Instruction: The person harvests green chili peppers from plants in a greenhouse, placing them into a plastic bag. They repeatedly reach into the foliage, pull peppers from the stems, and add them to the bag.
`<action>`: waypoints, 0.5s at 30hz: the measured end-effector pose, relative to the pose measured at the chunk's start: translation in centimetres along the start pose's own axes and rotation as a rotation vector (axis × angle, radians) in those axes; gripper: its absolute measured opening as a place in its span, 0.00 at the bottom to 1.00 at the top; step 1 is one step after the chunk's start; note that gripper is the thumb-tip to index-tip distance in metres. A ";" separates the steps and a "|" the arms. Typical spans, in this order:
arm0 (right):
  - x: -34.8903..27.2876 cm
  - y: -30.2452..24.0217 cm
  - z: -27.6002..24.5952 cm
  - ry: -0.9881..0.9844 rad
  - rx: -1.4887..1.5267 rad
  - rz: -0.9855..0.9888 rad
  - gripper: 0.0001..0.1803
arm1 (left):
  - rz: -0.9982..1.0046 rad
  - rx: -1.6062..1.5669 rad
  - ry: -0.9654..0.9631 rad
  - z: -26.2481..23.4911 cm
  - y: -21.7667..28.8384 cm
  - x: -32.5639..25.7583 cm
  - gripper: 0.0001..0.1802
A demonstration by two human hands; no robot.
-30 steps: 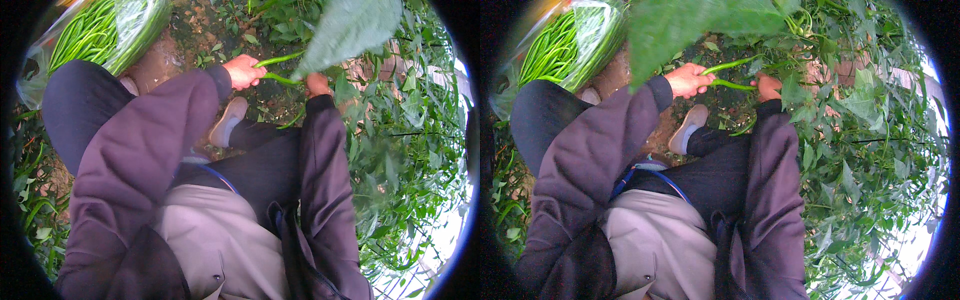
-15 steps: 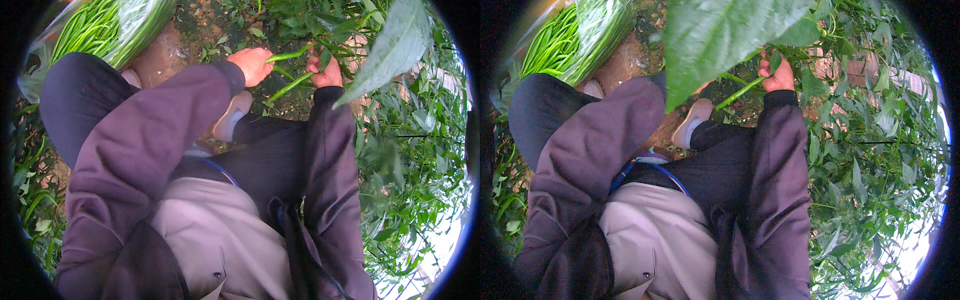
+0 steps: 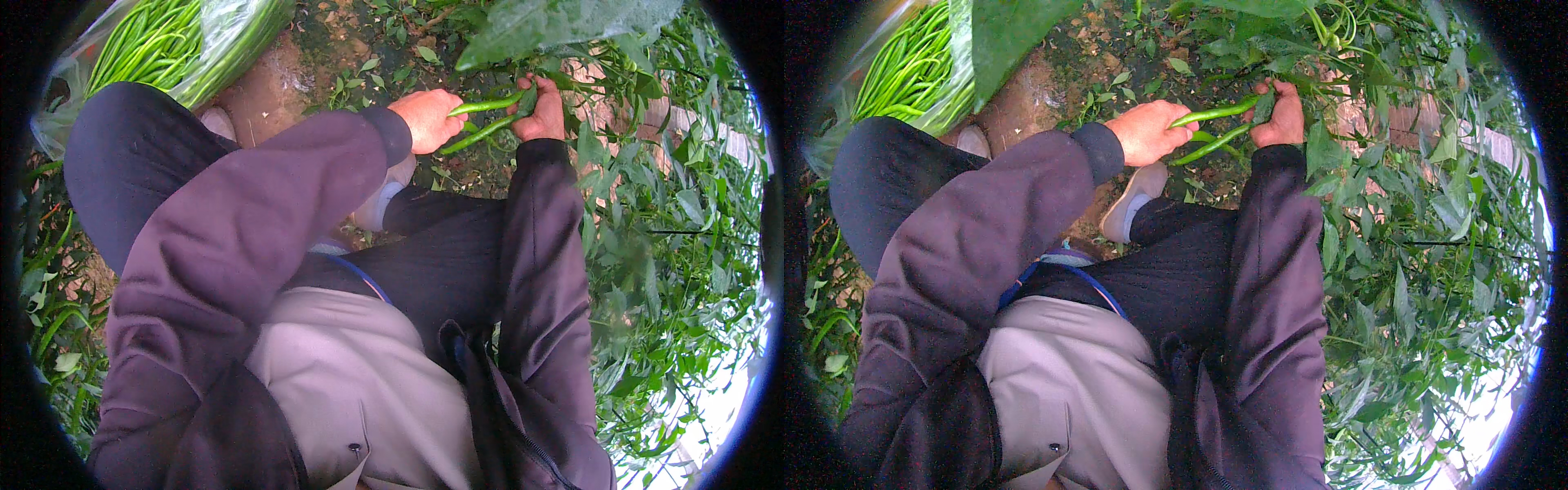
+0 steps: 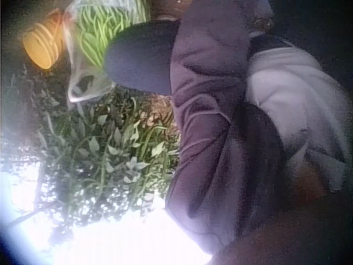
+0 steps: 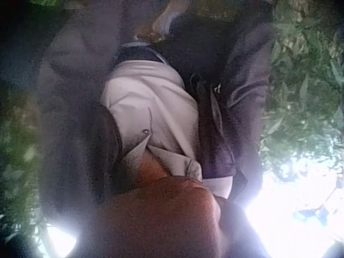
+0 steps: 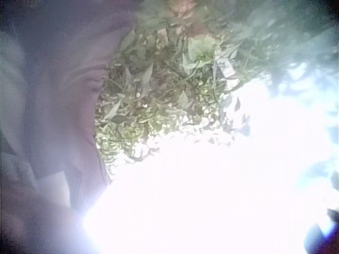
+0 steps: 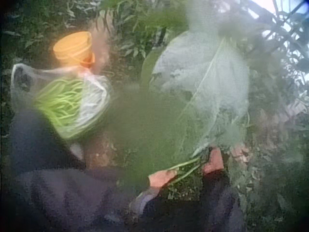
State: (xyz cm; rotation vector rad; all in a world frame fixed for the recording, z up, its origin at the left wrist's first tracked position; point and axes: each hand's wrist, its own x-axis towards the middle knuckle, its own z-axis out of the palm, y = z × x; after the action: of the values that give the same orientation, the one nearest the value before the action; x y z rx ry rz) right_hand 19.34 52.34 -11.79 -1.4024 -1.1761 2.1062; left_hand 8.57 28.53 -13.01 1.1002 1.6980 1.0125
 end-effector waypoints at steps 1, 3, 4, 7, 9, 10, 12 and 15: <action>0.2 0.1 0.0 0.050 -0.016 -0.015 0.09 | 0.000 -0.004 -0.005 0.0 0.2 -0.1 0.17; 0.8 0.6 -0.3 0.147 -0.049 -0.048 0.09 | 0.006 -0.009 0.008 0.3 0.2 -0.2 0.17; 1.3 1.0 -0.6 0.173 -0.077 -0.037 0.09 | 0.007 -0.007 0.007 0.5 0.2 -0.3 0.17; 3.2 2.1 -2.0 0.193 -0.156 -0.022 0.10 | -0.031 -0.059 0.016 1.2 -0.1 -0.6 0.16; 4.3 2.8 -3.1 0.148 -0.256 -0.168 0.10 | -0.017 -0.011 0.079 1.8 -0.3 -1.2 0.16; 4.5 2.9 -3.7 0.059 -0.401 -0.345 0.10 | -0.056 -0.110 0.048 2.0 -0.5 -1.4 0.16; 4.2 3.0 -4.4 0.111 -0.026 0.006 0.10 | -0.049 -0.138 0.011 1.9 -1.0 -1.8 0.16; 1.4 3.6 -4.5 0.013 0.044 0.157 0.13 | -0.119 -0.082 0.079 2.0 -2.4 -2.5 0.16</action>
State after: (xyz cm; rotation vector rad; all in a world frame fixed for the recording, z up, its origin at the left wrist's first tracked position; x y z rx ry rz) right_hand 23.21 53.14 -16.22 -1.5310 -1.0381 2.2098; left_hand 10.47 25.85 -15.33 0.9064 1.7471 1.0517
